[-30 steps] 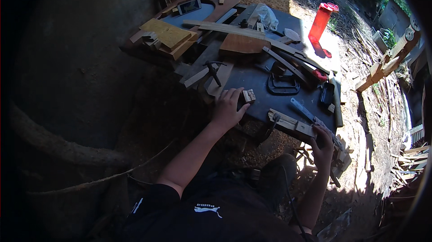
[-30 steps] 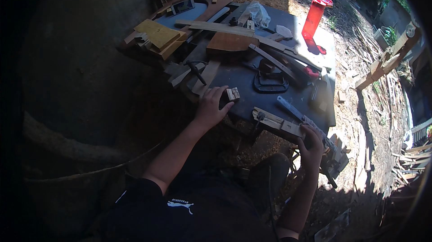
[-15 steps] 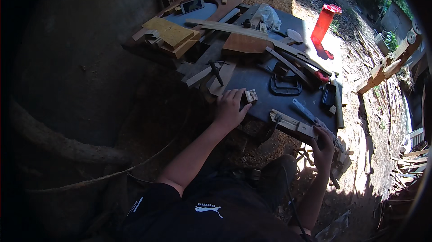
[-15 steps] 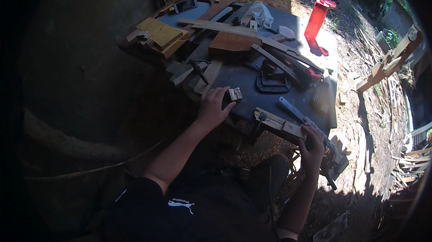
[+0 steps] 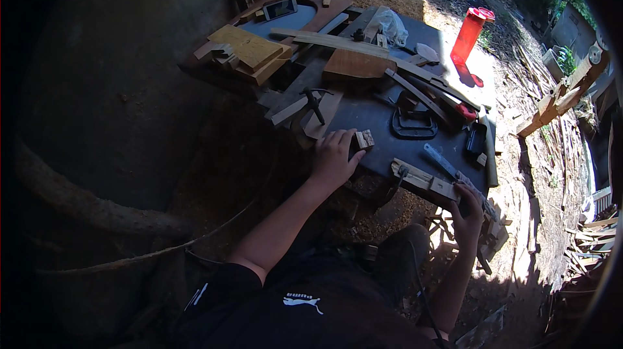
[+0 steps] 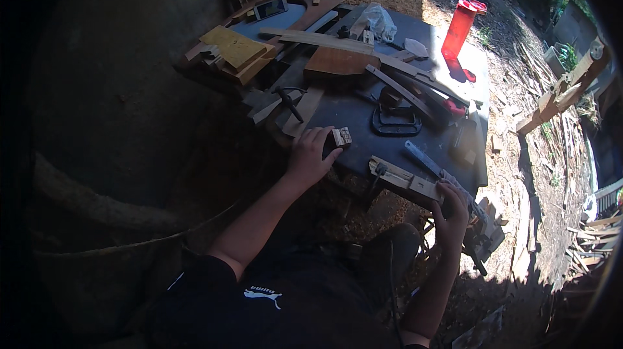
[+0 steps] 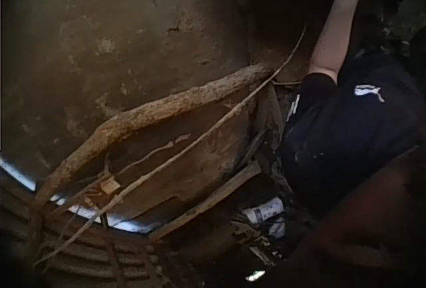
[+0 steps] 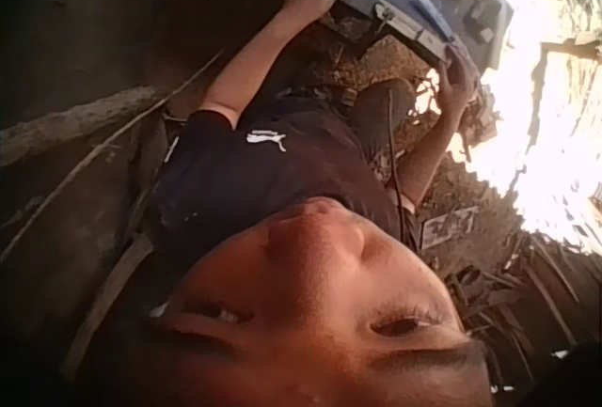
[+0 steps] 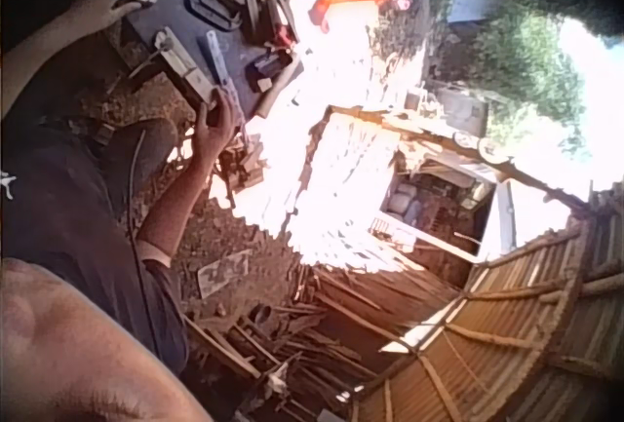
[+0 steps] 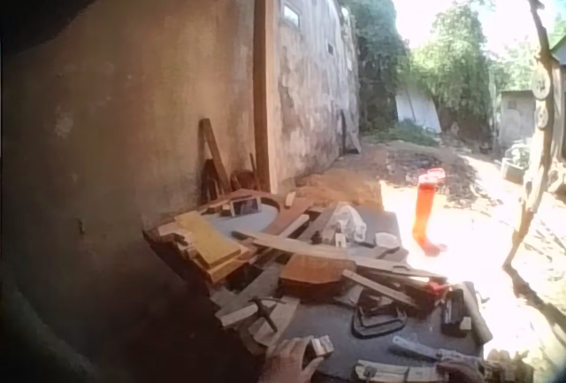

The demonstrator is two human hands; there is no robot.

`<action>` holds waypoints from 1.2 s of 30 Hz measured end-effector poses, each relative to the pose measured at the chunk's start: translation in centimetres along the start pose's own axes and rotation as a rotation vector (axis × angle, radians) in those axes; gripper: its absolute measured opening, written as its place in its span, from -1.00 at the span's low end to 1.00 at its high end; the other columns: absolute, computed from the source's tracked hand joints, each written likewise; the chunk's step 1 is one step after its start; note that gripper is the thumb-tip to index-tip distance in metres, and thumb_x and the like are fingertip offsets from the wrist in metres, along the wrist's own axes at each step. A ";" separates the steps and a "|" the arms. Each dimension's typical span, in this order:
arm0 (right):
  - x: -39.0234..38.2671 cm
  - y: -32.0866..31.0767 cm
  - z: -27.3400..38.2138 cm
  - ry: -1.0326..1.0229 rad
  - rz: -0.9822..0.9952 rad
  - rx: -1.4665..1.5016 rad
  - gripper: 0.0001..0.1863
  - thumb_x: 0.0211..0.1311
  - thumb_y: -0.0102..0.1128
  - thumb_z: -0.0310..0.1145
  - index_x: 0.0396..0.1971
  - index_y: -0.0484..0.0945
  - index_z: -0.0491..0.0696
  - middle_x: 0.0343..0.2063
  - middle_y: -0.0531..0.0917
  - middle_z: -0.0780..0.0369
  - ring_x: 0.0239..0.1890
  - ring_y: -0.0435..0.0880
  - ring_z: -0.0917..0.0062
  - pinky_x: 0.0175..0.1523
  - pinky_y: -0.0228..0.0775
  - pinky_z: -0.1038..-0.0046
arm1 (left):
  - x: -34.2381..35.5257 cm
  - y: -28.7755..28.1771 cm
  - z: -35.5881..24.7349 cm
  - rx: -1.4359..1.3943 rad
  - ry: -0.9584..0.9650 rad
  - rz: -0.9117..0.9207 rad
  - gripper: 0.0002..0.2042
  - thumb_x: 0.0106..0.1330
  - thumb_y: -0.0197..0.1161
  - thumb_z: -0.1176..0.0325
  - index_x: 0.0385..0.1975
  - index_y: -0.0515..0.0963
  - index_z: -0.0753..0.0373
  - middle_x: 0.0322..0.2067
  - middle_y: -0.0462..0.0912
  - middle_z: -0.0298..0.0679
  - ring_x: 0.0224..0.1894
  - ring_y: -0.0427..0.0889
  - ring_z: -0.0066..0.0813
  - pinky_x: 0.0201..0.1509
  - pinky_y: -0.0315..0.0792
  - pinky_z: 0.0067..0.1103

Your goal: Measure and carve small wooden pieces for assembly.

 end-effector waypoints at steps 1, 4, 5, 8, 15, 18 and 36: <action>0.0 0.0 0.1 0.000 0.001 -0.003 -0.59 0.13 0.36 -0.58 0.04 0.65 -0.17 0.09 0.66 0.13 0.25 0.57 0.29 0.39 0.32 0.29 | 0.0 0.1 0.0 -0.001 -0.001 0.002 -0.48 0.26 0.43 0.15 0.15 0.49 0.26 0.01 0.61 -0.16 0.13 0.56 -0.14 0.24 0.35 -0.21; 0.1 0.0 0.2 -0.011 0.002 -0.007 -0.59 0.13 0.36 -0.58 0.04 0.65 -0.17 0.09 0.66 0.13 0.26 0.57 0.30 0.39 0.32 0.30 | 0.1 0.0 0.0 -0.004 0.000 0.005 -0.48 0.27 0.42 0.15 0.16 0.50 0.26 0.01 0.61 -0.15 0.13 0.56 -0.14 0.24 0.35 -0.21; 0.1 0.0 0.3 -0.012 0.004 -0.005 -0.59 0.13 0.36 -0.58 0.04 0.65 -0.17 0.09 0.66 0.13 0.26 0.57 0.30 0.39 0.32 0.30 | 0.0 -0.1 0.1 -0.002 -0.002 0.005 -0.48 0.27 0.42 0.15 0.16 0.50 0.26 0.01 0.61 -0.15 0.13 0.56 -0.14 0.24 0.35 -0.21; 0.1 0.2 0.7 -0.029 0.017 -0.038 -0.59 0.16 0.27 -0.68 0.06 0.62 -0.18 0.08 0.65 0.14 0.26 0.56 0.34 0.39 0.31 0.35 | -0.1 -0.2 0.1 -0.001 0.006 -0.009 -0.48 0.27 0.42 0.15 0.16 0.50 0.27 0.02 0.61 -0.15 0.13 0.56 -0.14 0.25 0.35 -0.21; 0.0 0.1 0.1 -0.021 0.020 -0.008 -0.59 0.17 0.27 -0.67 0.06 0.62 -0.19 0.11 0.62 0.12 0.27 0.55 0.32 0.39 0.31 0.35 | -0.1 -0.2 0.0 -0.003 -0.011 0.008 -0.49 0.29 0.41 0.14 0.16 0.49 0.26 0.03 0.60 -0.15 0.15 0.56 -0.14 0.26 0.34 -0.21; 0.1 0.2 0.1 -0.014 0.026 -0.001 -0.59 0.18 0.26 -0.67 0.07 0.61 -0.20 0.12 0.61 0.12 0.28 0.55 0.32 0.40 0.31 0.35 | -0.1 -0.1 0.2 -0.002 -0.017 0.011 -0.49 0.29 0.40 0.13 0.16 0.49 0.25 0.04 0.60 -0.15 0.15 0.55 -0.15 0.26 0.34 -0.21; 0.0 0.1 0.4 0.005 0.005 -0.032 -0.57 0.13 0.33 -0.60 0.06 0.64 -0.17 0.11 0.64 0.12 0.28 0.55 0.30 0.40 0.31 0.30 | 0.0 -0.1 0.0 -0.014 -0.008 0.008 -0.49 0.29 0.41 0.15 0.17 0.48 0.24 0.02 0.59 -0.14 0.14 0.55 -0.11 0.27 0.34 -0.21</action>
Point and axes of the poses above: each hand's wrist, its own x-axis towards the middle knuckle, its own y-axis out of the palm, z = x × y, the point moved 5 cm from there along x, towards the middle knuckle
